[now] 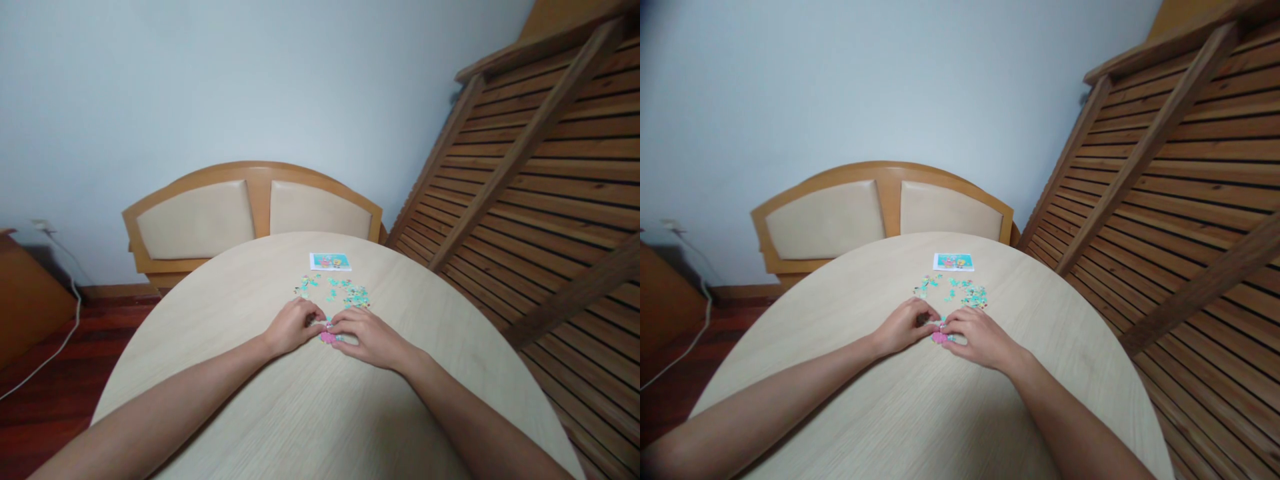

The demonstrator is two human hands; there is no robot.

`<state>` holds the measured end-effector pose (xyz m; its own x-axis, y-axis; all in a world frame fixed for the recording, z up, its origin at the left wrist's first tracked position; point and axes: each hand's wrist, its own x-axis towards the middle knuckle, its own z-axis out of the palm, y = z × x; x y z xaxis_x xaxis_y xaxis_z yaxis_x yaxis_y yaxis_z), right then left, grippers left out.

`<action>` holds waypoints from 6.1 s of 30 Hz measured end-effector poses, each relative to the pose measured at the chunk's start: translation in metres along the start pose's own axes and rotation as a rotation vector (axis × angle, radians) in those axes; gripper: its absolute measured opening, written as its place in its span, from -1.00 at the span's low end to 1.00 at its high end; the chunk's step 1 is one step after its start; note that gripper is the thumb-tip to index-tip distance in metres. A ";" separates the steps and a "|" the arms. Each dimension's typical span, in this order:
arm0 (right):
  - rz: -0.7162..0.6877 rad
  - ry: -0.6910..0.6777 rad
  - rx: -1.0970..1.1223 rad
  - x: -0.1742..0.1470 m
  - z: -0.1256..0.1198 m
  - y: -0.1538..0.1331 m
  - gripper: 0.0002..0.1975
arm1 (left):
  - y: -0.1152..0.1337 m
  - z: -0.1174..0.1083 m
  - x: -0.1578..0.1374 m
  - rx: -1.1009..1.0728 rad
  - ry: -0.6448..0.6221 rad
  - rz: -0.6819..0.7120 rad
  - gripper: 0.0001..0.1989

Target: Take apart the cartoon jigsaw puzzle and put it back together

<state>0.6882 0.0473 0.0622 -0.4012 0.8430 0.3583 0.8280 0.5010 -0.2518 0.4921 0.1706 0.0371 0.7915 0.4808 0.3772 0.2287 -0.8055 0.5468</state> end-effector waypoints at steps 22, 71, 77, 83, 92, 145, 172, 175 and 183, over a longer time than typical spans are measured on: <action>-0.008 -0.053 0.005 -0.002 -0.004 -0.002 -0.76 | -0.038 -0.018 0.034 0.519 -0.145 -0.193 -0.42; 0.015 -0.086 -0.021 -0.001 -0.012 -0.003 -0.79 | 0.011 -0.011 -0.007 0.368 -0.151 0.262 -0.68; 0.038 -0.082 -0.037 0.000 -0.014 -0.002 -0.77 | 0.012 -0.012 -0.007 0.389 -0.134 0.192 -0.70; 0.066 -0.083 -0.076 -0.004 -0.008 0.009 -0.71 | 0.005 -0.008 -0.003 0.370 -0.158 0.198 -0.64; 0.177 -0.052 -0.055 -0.007 0.006 0.017 -0.53 | 0.013 -0.013 -0.006 0.272 -0.184 0.363 -0.70; 0.135 -0.063 -0.096 -0.008 -0.010 0.024 -0.85 | 0.014 -0.013 -0.013 0.219 -0.264 0.452 -0.63; 0.260 -0.322 0.009 -0.013 -0.036 -0.013 -0.89 | 0.001 -0.011 -0.011 0.245 -0.268 0.406 -0.60; 0.245 -0.310 0.023 -0.010 -0.032 -0.014 -0.89 | 0.002 -0.011 -0.012 0.252 -0.277 0.401 -0.59; 0.299 -0.269 0.055 -0.010 -0.029 -0.011 -0.90 | 0.003 -0.012 -0.011 0.227 -0.280 0.402 -0.59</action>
<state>0.6942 0.0272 0.0871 -0.2396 0.9707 0.0161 0.9046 0.2292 -0.3593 0.4773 0.1670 0.0431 0.9556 0.0333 0.2926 -0.0313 -0.9765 0.2133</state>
